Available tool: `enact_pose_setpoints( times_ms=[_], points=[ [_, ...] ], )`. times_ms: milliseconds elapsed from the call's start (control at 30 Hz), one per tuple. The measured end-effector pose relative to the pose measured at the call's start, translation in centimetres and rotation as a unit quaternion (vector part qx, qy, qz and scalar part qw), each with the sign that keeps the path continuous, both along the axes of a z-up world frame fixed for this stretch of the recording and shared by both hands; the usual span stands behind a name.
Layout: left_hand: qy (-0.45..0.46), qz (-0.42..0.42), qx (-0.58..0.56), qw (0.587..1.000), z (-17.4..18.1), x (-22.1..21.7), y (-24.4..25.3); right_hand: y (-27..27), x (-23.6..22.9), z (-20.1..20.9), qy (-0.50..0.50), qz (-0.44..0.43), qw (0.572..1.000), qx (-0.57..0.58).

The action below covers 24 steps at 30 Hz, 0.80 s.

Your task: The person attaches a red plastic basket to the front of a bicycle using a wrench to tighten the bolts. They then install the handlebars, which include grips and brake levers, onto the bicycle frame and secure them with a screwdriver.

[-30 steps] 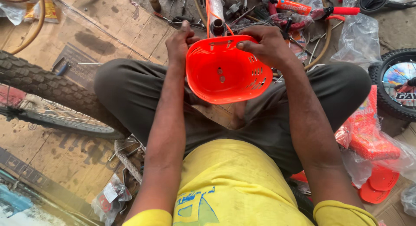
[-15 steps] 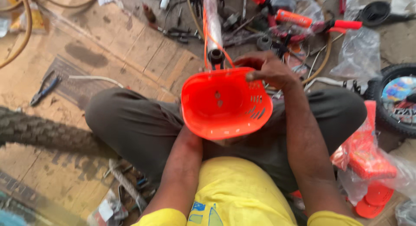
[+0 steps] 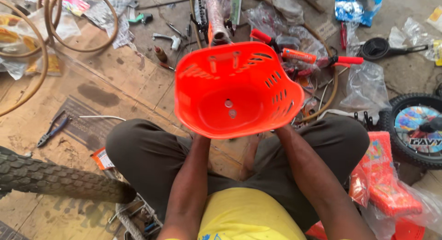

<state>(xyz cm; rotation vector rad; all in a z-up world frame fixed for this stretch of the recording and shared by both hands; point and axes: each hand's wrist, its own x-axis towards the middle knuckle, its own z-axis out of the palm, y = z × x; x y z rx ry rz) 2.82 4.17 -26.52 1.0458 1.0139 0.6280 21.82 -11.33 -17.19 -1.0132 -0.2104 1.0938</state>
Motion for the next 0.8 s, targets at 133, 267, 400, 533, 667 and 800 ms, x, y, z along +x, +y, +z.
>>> enact_pose_setpoints(
  times_ms=[133, 267, 400, 533, 667, 800],
  points=[
    [-0.013, 0.014, -0.001, 1.0, 1.6, 1.1, 2.0, 2.2, 0.1, -0.9, -0.146, 0.094, 0.983, -0.054],
    [-0.019, 0.029, 0.004, 0.999, 2.9, 1.3, 3.9, 3.4, -0.8, -0.1, -0.43, 0.204, 0.872, -0.114],
    [-0.026, 0.046, 0.007, 0.999, 3.7, 1.4, 4.9, 5.9, -2.1, 2.2, -0.499, 0.169, 0.843, -0.11],
    [-0.033, 0.053, 0.01, 0.998, 4.6, 1.8, 5.4, 5.2, -1.3, 2.1, -0.297, 0.138, 0.943, 0.053],
    [-0.047, 0.083, 0.038, 0.995, 6.1, 2.4, 7.1, 3.6, -3.6, -2.6, -0.128, 0.069, 0.989, 0.027],
    [-0.075, 0.107, 0.071, 0.989, 8.5, 4.0, 6.6, 4.1, -7.0, -3.6, -0.32, -0.147, 0.929, -0.117]
  ],
)
